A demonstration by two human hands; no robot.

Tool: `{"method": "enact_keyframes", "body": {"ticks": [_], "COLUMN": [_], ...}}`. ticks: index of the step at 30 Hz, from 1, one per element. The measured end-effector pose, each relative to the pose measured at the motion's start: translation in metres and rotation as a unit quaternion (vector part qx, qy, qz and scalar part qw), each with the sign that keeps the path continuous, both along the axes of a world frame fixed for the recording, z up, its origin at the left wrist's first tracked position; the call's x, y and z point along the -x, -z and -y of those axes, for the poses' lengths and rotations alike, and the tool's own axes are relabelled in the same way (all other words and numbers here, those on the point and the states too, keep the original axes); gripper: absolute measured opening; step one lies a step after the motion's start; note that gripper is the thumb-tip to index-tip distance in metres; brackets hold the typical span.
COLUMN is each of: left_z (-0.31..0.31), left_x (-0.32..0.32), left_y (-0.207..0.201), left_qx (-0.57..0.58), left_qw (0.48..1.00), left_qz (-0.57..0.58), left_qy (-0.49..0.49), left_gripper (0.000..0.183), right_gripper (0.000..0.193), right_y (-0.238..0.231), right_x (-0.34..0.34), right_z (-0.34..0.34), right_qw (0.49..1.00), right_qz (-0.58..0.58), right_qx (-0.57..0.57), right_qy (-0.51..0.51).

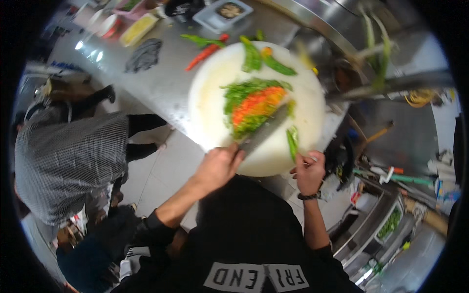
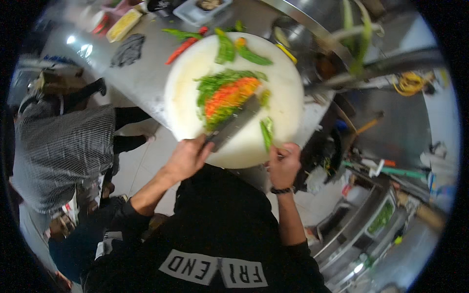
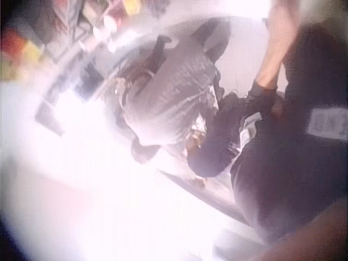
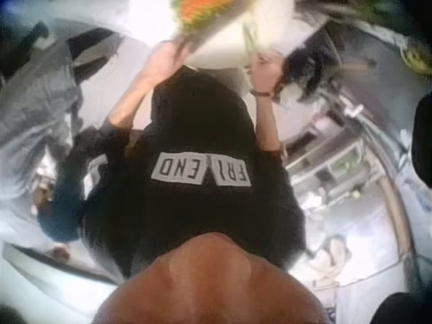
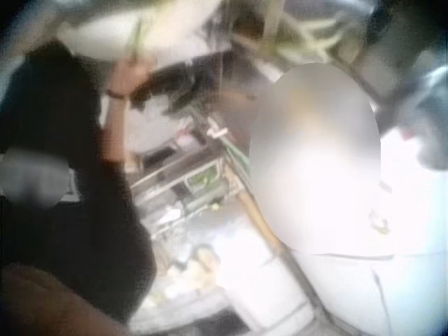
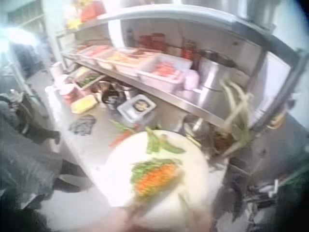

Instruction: The person slices green and red peppers into thin strips on a white cutting board using a knife. The sliced peppers are gathered into a pile on the board as the task progresses.

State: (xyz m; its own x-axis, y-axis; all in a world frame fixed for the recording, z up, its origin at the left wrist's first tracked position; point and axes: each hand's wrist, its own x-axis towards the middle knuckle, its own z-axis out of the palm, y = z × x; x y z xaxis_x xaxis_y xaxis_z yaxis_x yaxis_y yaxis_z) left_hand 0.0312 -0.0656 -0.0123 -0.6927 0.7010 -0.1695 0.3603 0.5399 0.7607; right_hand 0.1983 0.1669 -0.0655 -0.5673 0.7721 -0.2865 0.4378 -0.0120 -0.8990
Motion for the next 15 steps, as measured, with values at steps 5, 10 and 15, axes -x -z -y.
{"method": "enact_keyframes", "body": {"ticks": [5, 10, 15], "left_z": [0.005, -0.010, -0.025], "left_x": [-0.012, -0.035, -0.041], "left_y": [-0.023, -0.029, -0.023], "left_qx": [0.032, 0.006, 0.077], "left_qw": [0.999, 0.999, 0.994], "left_qz": [0.003, -0.042, -0.060], "left_qy": [0.016, 0.025, 0.047], "left_gripper": [0.022, 0.020, 0.018], "right_gripper": [0.031, 0.023, 0.023], "right_y": [-0.007, -0.027, -0.015], "right_x": [-0.010, 0.007, 0.014], "right_z": [0.010, -0.009, -0.031], "right_qw": [0.947, 0.877, 0.793], "right_qz": [0.064, -0.093, -0.096], "right_qx": [-0.292, -0.390, -0.455], "right_qy": [-0.120, -0.265, -0.393]}}
